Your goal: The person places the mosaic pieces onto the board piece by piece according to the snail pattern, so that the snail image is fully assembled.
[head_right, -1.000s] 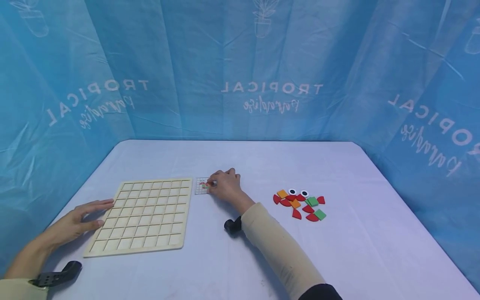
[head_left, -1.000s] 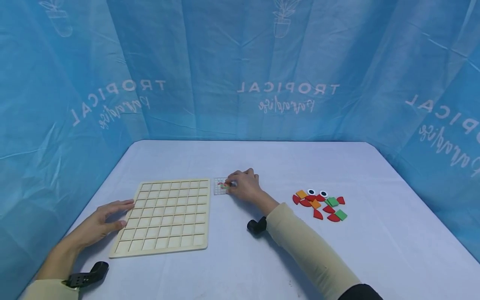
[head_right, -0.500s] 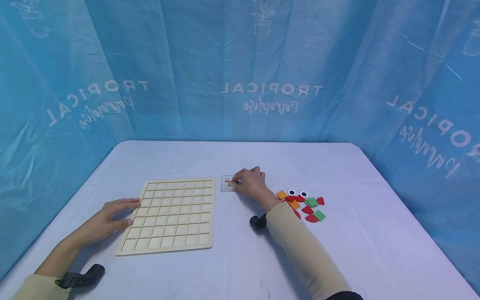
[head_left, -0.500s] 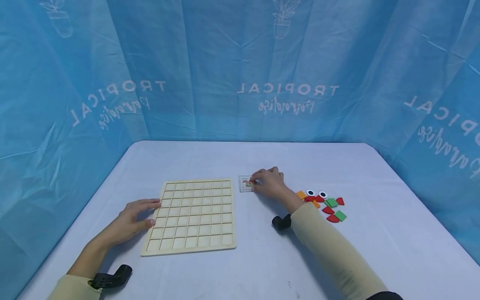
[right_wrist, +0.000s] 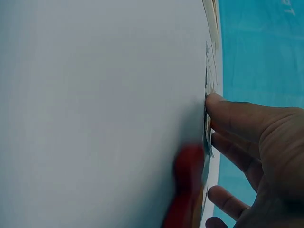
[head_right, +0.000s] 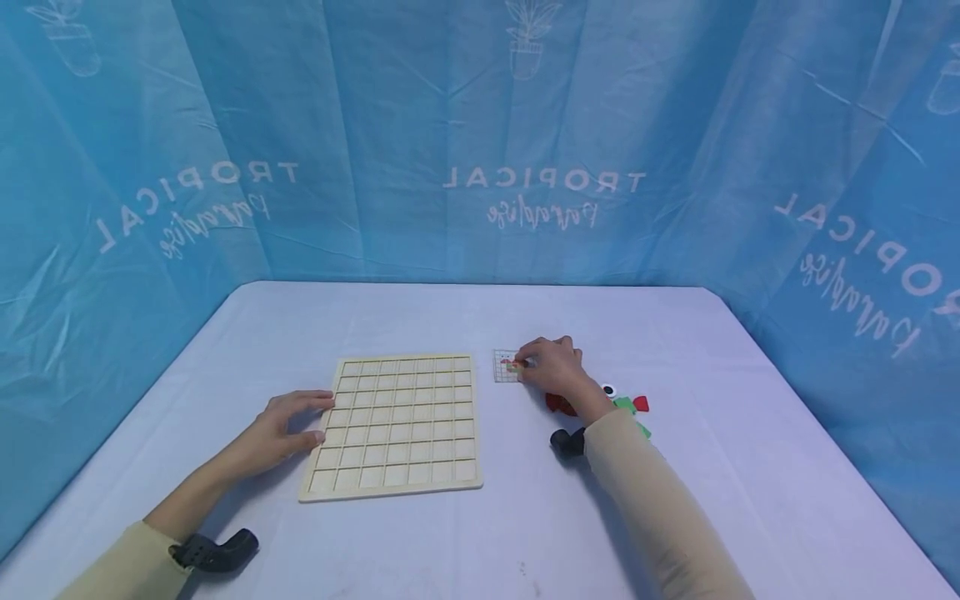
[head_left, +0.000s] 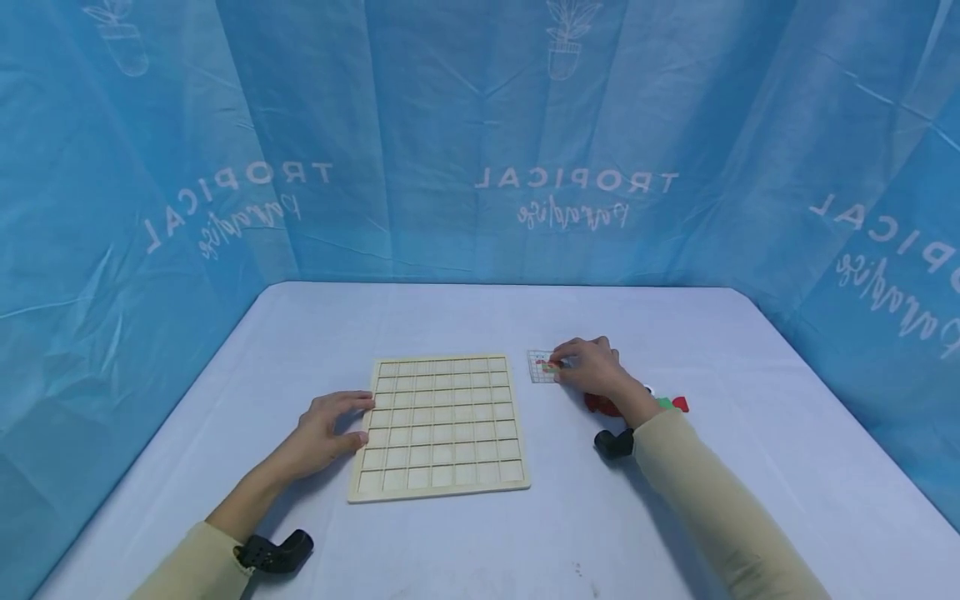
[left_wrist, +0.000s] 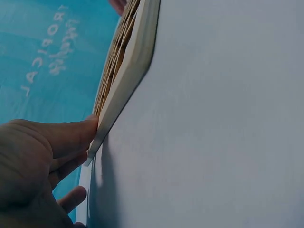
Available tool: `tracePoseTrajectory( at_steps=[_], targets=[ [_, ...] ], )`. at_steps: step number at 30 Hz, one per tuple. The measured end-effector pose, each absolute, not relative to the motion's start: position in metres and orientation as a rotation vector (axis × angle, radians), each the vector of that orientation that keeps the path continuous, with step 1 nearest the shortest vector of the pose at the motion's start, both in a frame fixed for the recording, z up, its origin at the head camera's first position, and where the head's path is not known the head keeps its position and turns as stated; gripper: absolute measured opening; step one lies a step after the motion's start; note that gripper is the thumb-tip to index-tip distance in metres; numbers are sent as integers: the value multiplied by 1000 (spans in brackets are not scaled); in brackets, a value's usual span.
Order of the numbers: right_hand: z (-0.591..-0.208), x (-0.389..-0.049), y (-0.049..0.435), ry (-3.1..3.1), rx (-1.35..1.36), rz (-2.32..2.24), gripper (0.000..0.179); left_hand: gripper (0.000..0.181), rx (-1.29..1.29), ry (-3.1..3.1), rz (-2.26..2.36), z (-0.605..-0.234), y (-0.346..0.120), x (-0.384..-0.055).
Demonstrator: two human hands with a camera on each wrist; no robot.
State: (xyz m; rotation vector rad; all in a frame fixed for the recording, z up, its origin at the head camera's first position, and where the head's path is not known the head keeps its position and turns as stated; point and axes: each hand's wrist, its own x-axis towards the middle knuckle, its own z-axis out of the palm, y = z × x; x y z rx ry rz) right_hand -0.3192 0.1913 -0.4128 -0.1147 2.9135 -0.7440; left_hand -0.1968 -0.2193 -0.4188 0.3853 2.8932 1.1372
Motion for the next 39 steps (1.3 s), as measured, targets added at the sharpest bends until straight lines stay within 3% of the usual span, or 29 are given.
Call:
tracePoseTrajectory(
  at_steps=[10,23,39],
  targets=[
    [-414,-322,231,2859,57,-758,49,46,511,2896,1143,-424,-172,-214],
    [-412,-323,258,2825,37,-771,49,43,586,2926,1118,-425,-144,-222],
    [-410,-321,262,2871,-26,-763,44,43,457,2894,1145,-425,-138,-224]
  ],
)
